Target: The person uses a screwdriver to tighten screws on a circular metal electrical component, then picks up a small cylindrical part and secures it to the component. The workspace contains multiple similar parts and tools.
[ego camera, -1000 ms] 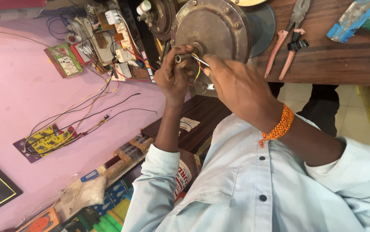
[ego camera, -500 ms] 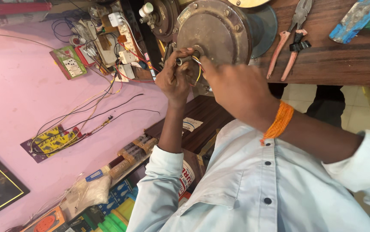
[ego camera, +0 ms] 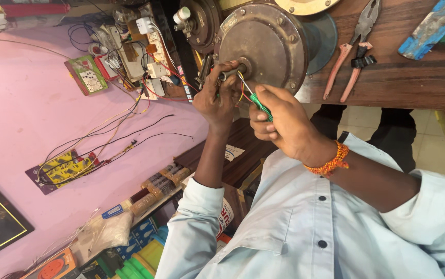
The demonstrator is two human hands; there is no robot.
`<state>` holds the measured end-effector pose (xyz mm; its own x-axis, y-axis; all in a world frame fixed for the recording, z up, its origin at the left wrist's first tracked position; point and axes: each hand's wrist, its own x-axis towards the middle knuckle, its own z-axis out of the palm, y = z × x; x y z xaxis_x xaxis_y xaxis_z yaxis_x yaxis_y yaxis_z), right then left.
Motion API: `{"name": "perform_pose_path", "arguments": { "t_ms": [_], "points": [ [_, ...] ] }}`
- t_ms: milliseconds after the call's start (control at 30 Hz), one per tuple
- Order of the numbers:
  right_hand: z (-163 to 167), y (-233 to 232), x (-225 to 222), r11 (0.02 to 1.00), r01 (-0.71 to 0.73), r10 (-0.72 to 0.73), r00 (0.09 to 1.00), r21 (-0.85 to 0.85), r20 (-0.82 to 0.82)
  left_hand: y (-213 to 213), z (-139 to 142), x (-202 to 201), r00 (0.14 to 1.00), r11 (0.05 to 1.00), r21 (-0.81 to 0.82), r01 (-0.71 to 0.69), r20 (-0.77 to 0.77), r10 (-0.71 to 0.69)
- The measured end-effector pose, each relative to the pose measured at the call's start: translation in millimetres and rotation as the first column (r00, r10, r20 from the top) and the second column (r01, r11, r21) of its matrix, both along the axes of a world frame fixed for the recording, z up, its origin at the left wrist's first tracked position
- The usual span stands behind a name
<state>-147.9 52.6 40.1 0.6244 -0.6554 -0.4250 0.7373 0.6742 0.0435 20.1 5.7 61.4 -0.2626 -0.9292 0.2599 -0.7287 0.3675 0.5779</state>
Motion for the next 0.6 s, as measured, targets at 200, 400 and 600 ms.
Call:
{"name": "perform_pose_path", "arguments": {
  "t_ms": [200,400,600],
  "points": [
    [2.3,-5.8,-24.2,0.681,-0.466,-0.389,0.423,-0.565,-0.818,3.0,-4.1,-2.4,0.994,0.994,-0.006,-0.11,0.024,0.11],
    [8.5,-4.4,-25.2,0.566,-0.641,-0.587,0.13,-0.519,-0.799,3.3,-4.8,-2.7,0.994,0.996,-0.022,-0.088,-0.072,0.086],
    [-1.5,-5.7,-7.6,0.993,-0.059,0.047,0.991,-0.101,-0.123,2.2,-3.9,-1.1,0.982,0.99,0.043,-0.131,-0.128,0.135]
  ]
}}
